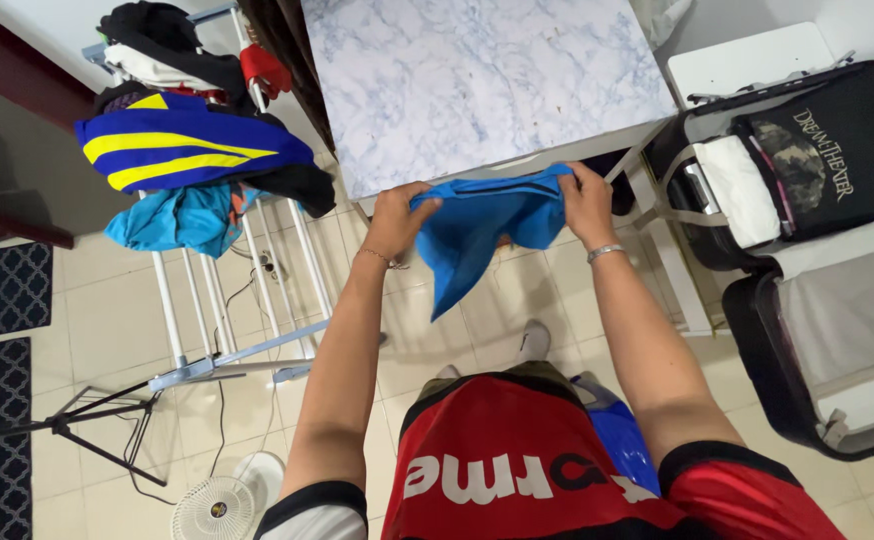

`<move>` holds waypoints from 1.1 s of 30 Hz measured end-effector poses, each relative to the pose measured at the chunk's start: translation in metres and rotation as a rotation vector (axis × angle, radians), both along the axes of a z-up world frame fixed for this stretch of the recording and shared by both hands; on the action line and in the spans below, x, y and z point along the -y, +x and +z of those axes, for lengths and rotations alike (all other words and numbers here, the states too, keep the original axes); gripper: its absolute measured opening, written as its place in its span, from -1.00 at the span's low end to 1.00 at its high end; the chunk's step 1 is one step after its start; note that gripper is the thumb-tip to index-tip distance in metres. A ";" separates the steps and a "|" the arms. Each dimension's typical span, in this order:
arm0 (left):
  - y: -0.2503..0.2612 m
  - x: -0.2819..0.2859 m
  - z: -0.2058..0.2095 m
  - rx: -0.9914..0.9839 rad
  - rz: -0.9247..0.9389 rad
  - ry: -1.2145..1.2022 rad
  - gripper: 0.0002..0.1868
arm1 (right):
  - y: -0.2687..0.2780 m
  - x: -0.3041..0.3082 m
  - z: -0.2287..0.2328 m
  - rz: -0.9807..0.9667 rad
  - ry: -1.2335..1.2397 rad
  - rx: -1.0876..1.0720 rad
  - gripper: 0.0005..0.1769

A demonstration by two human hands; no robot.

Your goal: The person folds blue and black t-shirts on a table and places them into an open suitcase.

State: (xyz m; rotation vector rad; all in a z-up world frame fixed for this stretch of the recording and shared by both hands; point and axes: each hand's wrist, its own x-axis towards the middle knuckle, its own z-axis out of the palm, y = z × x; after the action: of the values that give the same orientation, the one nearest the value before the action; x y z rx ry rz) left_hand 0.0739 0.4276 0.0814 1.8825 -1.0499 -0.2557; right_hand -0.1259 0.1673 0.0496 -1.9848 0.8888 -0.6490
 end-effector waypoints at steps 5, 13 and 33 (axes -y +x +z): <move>0.006 -0.021 -0.015 0.043 0.098 0.018 -0.79 | -0.011 -0.014 -0.006 0.150 0.008 -0.007 -0.75; 0.009 -0.029 -0.013 -0.048 0.313 0.022 -0.77 | -0.029 -0.023 -0.002 0.306 0.061 -0.128 -0.54; 0.025 0.026 -0.002 0.144 0.366 0.053 -0.79 | -0.004 0.066 -0.017 0.302 -0.323 -0.031 -0.72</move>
State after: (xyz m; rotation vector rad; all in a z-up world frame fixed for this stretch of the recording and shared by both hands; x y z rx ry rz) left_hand 0.0994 0.4019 0.0792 2.1234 -0.7769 0.0658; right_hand -0.1302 0.1014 0.0321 -2.3622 0.5060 -0.6158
